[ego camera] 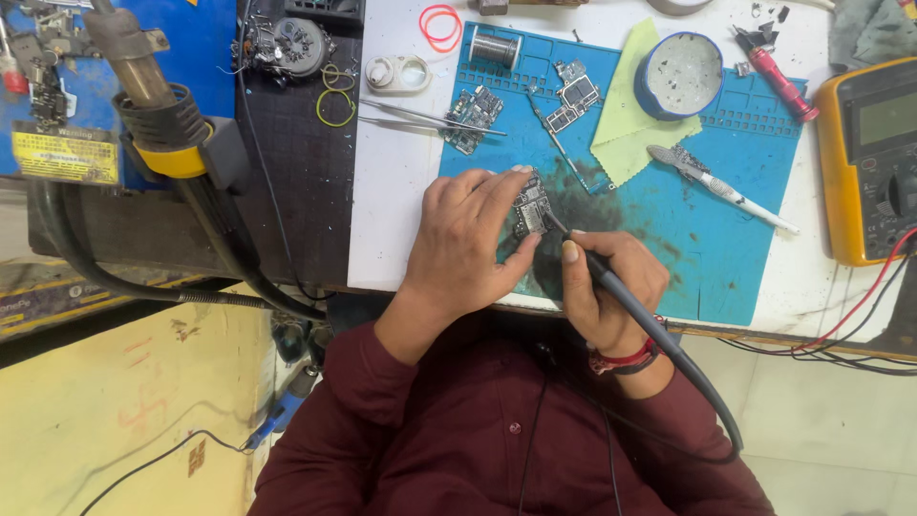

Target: The person uses a soldering iron and tweezers to solder components on a small circuit board. They repeatedly apply heat to specific points while holding the board steady, occasionally adjusting the component with tweezers.

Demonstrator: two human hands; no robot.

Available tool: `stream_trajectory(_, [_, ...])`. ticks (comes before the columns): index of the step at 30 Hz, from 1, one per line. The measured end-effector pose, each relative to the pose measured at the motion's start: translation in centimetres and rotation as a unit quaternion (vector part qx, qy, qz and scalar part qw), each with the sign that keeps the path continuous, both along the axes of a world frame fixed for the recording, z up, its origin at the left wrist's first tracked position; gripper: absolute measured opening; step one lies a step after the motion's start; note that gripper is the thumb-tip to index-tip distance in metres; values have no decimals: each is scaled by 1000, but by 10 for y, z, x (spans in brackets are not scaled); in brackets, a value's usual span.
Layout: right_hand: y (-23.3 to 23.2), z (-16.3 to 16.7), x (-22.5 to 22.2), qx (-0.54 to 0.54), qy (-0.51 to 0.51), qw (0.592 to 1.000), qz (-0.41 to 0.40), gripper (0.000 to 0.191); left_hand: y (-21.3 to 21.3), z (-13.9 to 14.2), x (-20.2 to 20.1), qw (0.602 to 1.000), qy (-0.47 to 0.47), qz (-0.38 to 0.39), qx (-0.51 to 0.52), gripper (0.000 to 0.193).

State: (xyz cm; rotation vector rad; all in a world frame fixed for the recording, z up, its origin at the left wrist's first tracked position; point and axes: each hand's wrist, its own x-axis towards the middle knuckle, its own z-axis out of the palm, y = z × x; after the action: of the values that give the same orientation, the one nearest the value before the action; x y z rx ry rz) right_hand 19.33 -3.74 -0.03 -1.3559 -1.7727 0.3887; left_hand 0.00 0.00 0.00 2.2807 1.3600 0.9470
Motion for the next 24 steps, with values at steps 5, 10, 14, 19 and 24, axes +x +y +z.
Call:
stream_trajectory(5, [1,0,-1,0,2,1000,-2,9,0,0,0,1000,2,2,3,65])
stream_trajectory(10, [1,0,-1,1,1,1000,1,9,0,0,0,1000,2,2,3,65])
stream_trajectory(14, [0,0,-1,2,1,1000,2,9,0,1,0,1000,1,2,4,65])
stream_trajectory(19, [0,0,-1,2,3,1000,4,9,-1,1,0,1000,-1,3,2,65])
stream_trajectory(24, [1,0,-1,4,2,1000,3,9,0,1,0,1000,-1,4,5,65])
